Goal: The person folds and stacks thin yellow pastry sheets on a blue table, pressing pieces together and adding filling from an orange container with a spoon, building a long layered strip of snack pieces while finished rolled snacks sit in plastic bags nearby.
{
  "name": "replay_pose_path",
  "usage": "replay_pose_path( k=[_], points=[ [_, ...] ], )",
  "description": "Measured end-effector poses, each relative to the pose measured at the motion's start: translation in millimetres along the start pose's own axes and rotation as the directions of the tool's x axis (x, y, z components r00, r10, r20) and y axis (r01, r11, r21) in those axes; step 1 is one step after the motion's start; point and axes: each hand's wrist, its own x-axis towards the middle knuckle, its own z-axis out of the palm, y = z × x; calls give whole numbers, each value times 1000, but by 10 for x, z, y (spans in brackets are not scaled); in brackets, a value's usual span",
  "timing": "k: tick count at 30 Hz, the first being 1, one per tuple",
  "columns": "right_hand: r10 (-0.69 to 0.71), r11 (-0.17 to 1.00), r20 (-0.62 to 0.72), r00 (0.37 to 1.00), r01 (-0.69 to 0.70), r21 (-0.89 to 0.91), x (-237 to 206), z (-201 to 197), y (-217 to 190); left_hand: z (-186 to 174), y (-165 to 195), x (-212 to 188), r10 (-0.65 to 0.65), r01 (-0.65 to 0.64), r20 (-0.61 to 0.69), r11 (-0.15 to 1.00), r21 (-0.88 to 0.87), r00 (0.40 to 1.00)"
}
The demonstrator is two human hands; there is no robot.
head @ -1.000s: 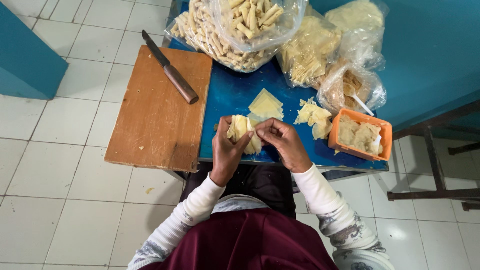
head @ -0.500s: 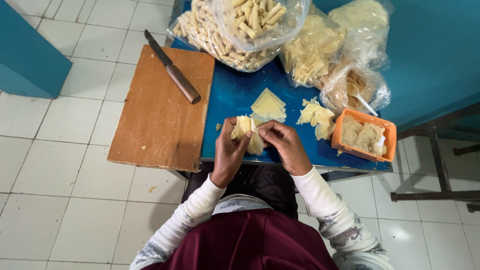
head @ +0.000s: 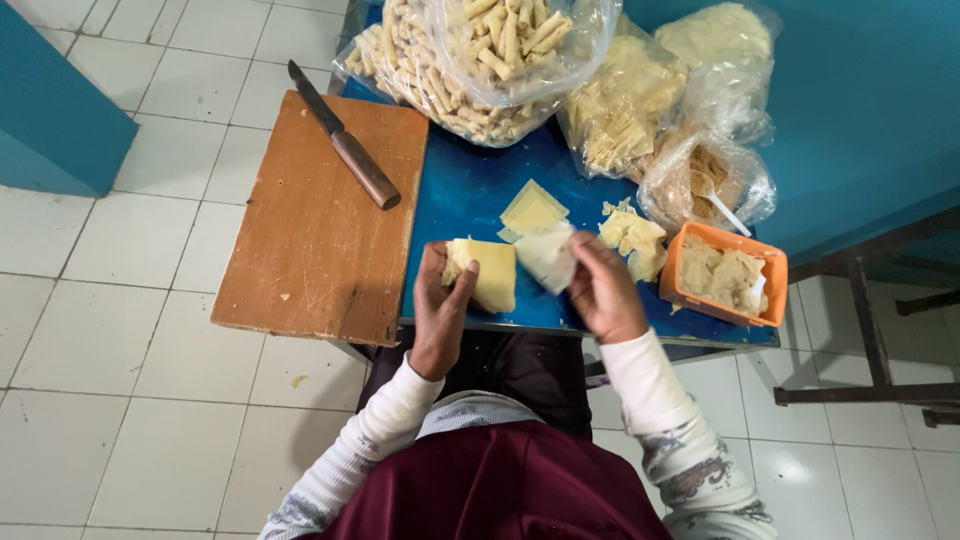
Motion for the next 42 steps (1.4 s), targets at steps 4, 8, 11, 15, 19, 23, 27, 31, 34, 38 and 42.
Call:
replay_pose_path(
  k=[4,8,11,15,19,23,27,31,34,38,42],
  points=[
    [-467,741,81,880,440,-508,159,8,-223,-13,77,-23,-26,25,-41,999,-21,999],
    [-565,-3,452,690,546,-838,125,237,-91,7,100,-18,-10,9,-43,1000,-18,999],
    [-488,-241,627,607,597,-765,8,353,16,1,89,-15,32,-32,-54,999,13,998],
    [-460,-286,669,584,616,-734,-99,378,39,-19,71,-23,36,-35,-65,999,20,997],
    [-437,-308,684,584,617,-724,-129,393,25,-8,73,-9,11,-10,-75,1000,26,997],
    [-413,-209,655,632,635,-744,-168,487,-62,30,61,12,3,-5,-55,999,-36,998],
    [-437,46,534,724,611,-791,-284,668,-217,66,16,40,9,-10,-41,999,-35,999],
    [-469,41,618,631,715,-698,-447,924,-135,115,-21,71,36,-36,-13,999,-40,999],
    [-480,122,551,683,673,-729,-466,1007,-39,139,-14,53,4,-3,4,996,-93,1000],
    [-414,332,446,794,587,-738,-375,884,-12,129,17,19,35,-35,8,999,2,999],
    [-149,691,301,942,317,-650,-243,684,-2,138,-2,60,90,-87,-1,962,258,996]
  ],
)
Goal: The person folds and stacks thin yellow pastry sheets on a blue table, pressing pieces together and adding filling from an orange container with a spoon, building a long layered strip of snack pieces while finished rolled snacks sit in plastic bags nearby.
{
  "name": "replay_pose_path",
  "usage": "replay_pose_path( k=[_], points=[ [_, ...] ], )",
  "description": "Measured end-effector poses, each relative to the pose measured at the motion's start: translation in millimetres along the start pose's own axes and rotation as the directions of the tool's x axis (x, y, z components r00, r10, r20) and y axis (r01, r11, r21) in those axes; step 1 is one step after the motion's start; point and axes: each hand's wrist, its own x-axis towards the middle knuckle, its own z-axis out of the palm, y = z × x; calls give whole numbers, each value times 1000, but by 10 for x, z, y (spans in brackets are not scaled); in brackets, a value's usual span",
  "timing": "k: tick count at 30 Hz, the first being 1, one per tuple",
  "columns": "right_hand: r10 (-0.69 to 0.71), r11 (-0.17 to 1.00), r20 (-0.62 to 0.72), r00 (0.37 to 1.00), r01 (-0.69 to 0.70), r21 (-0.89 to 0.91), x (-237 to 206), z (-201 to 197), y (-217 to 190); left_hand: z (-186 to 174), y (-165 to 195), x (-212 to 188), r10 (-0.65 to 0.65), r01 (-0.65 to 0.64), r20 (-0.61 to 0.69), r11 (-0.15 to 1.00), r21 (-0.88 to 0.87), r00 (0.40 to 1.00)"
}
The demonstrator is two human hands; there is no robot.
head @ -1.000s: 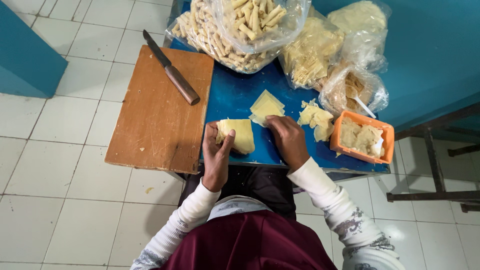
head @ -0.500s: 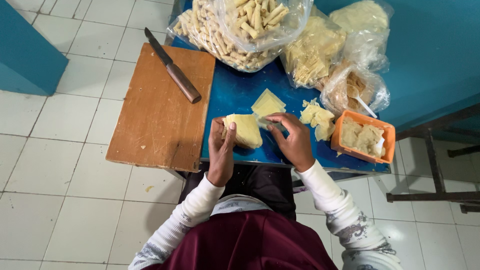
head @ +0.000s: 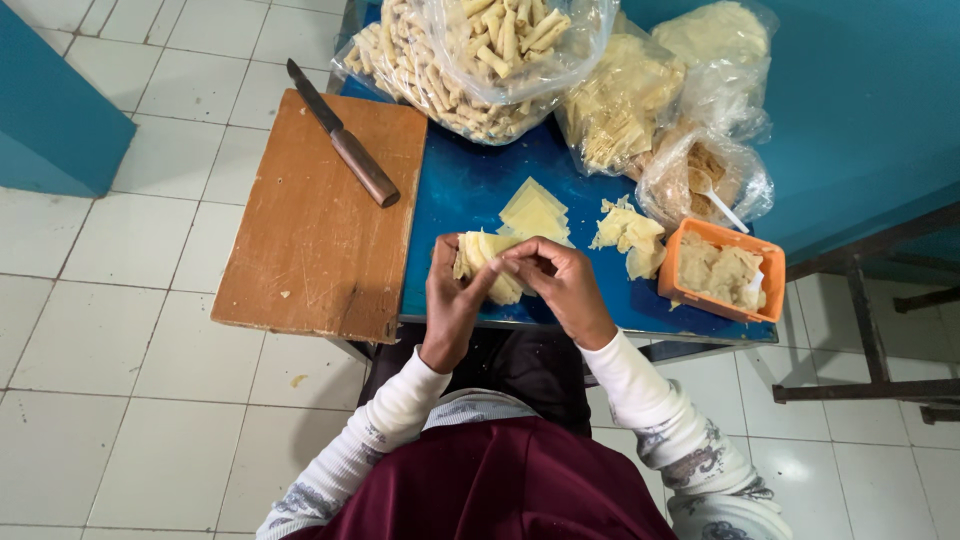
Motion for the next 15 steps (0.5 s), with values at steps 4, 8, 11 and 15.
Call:
replay_pose_path(
  k=[4,8,11,15],
  points=[
    [118,959,110,987,-142,245,45,-121,200,-10,-48,2,-29,29,27,999,-25,999],
    [196,847,180,964,-259,463,50,-250,424,-37,-84,-9,-9,9,27,1000,-2,1000],
    [328,772,94,940,-324,547,76,-366,529,-64,-73,-13,-66,78,56,969,-233,996],
    [215,833,-105,971,-126,539,207,-602,449,-153,12,-24,-84,89,32,962,-258,996]
  ],
)
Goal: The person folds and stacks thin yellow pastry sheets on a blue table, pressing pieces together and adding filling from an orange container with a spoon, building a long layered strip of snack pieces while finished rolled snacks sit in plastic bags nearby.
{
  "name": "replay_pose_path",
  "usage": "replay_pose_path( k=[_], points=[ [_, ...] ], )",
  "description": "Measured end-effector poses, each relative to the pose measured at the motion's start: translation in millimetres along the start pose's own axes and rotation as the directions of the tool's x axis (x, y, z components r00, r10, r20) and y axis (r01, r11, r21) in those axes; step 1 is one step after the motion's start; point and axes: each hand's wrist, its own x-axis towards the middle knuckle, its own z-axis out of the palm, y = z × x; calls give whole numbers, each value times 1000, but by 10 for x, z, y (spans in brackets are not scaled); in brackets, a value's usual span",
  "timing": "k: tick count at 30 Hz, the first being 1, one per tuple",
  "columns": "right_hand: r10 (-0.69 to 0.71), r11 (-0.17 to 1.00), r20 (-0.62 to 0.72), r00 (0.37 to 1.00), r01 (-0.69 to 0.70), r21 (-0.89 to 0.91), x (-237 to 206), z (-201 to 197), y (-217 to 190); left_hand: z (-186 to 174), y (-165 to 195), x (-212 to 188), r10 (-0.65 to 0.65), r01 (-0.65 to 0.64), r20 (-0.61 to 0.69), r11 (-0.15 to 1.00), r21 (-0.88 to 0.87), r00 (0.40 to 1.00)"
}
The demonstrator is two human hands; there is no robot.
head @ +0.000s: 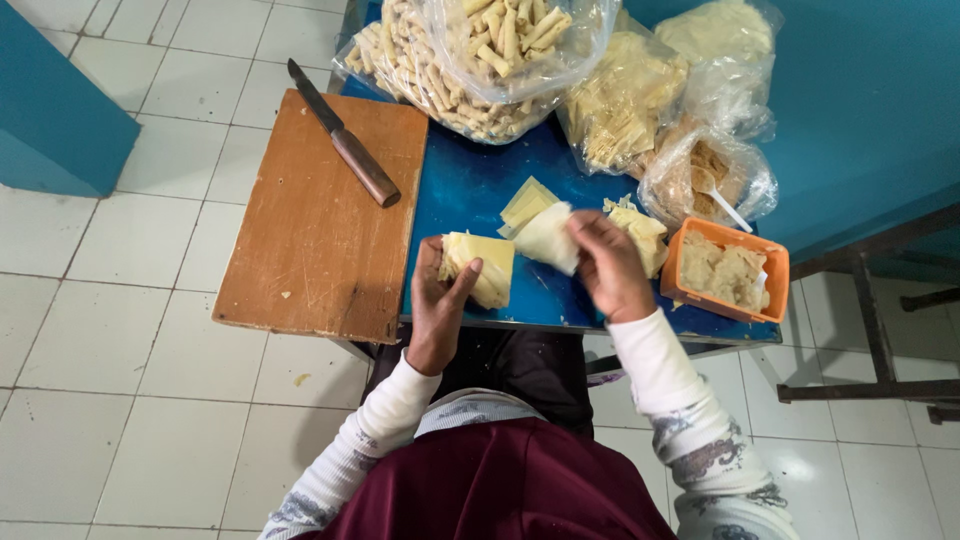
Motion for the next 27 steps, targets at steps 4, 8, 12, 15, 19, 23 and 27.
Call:
replay_pose_path(
  k=[4,8,12,15,19,23,27],
  points=[
    [-386,715,-6,923,295,-633,62,88,-157,12,89,-35,-12,12,-37,1000,13,999],
    [-544,122,360,758,495,-860,-71,320,-47,29,145,-36,16,-13,-57,999,46,998],
    [-538,-10,461,706,541,-841,-292,398,29,28,149,-47,18,-16,-69,999,40,997],
    [-553,-47,484,678,555,-830,-372,422,51,31,127,-46,21,-18,-63,999,42,998],
    [-522,-63,493,696,546,-836,-410,477,13,43,92,-23,32,-30,-59,999,41,998],
    [-475,-2,467,746,530,-848,-477,579,-162,70,45,9,12,-12,-57,1000,4,998],
    [-451,329,398,799,564,-758,-555,775,-289,113,-30,46,44,-42,-30,998,41,999]
  ],
)
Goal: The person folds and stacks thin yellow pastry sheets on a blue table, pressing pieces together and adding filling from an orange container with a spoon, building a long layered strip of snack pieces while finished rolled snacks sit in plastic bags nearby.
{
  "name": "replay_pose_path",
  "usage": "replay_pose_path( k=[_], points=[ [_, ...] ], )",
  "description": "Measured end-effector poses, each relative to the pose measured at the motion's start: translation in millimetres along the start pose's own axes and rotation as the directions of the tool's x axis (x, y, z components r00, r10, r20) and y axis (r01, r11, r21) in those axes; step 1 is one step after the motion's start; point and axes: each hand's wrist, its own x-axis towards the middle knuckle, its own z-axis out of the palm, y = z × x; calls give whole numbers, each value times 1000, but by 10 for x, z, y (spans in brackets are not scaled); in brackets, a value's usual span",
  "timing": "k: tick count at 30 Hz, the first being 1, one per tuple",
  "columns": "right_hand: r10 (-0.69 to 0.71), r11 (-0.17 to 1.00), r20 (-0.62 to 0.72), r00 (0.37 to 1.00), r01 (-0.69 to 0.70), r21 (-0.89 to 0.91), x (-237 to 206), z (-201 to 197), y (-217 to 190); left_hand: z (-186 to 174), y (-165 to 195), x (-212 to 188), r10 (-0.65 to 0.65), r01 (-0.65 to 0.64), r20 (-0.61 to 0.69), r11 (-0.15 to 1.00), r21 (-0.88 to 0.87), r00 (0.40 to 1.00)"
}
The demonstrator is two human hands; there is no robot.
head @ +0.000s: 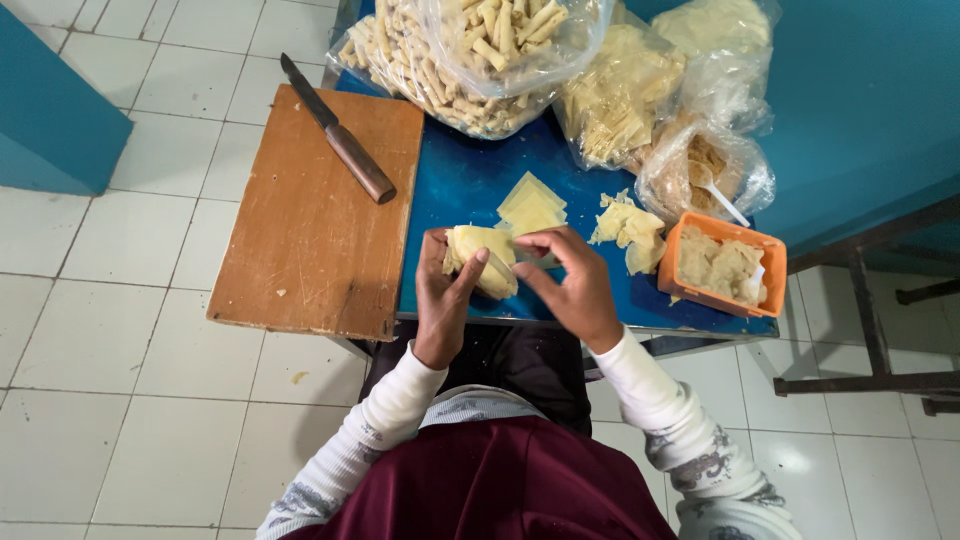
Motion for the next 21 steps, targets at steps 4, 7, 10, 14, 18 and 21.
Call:
replay_pose_path(
  k=[4,7,10,14,18,21],
  points=[
    [61,995,50,997,-65,75,-11,136,-53,27,-53,-19,37,-41,26,989,143,999],
    [244,953,134,960,-263,151,-48,171,159,-2,-47,-42,37,-41,35,991,124,999],
    [363,740,279,889,-457,493,-57,111,504,-43,-17,-76,-103,102,16,994,34,995],
    [538,397,343,770,-590,703,11,-78,874,-90,44,-85,-62,63,15,997,-52,998],
    [370,797,24,929,-330,506,56,-167,905,-118,112,-103,-108,107,-8,990,-86,994],
    [125,986,-126,984,-137,-91,27,-61,759,-126,153,-114,-135,133,-11,984,-119,991]
  ],
)
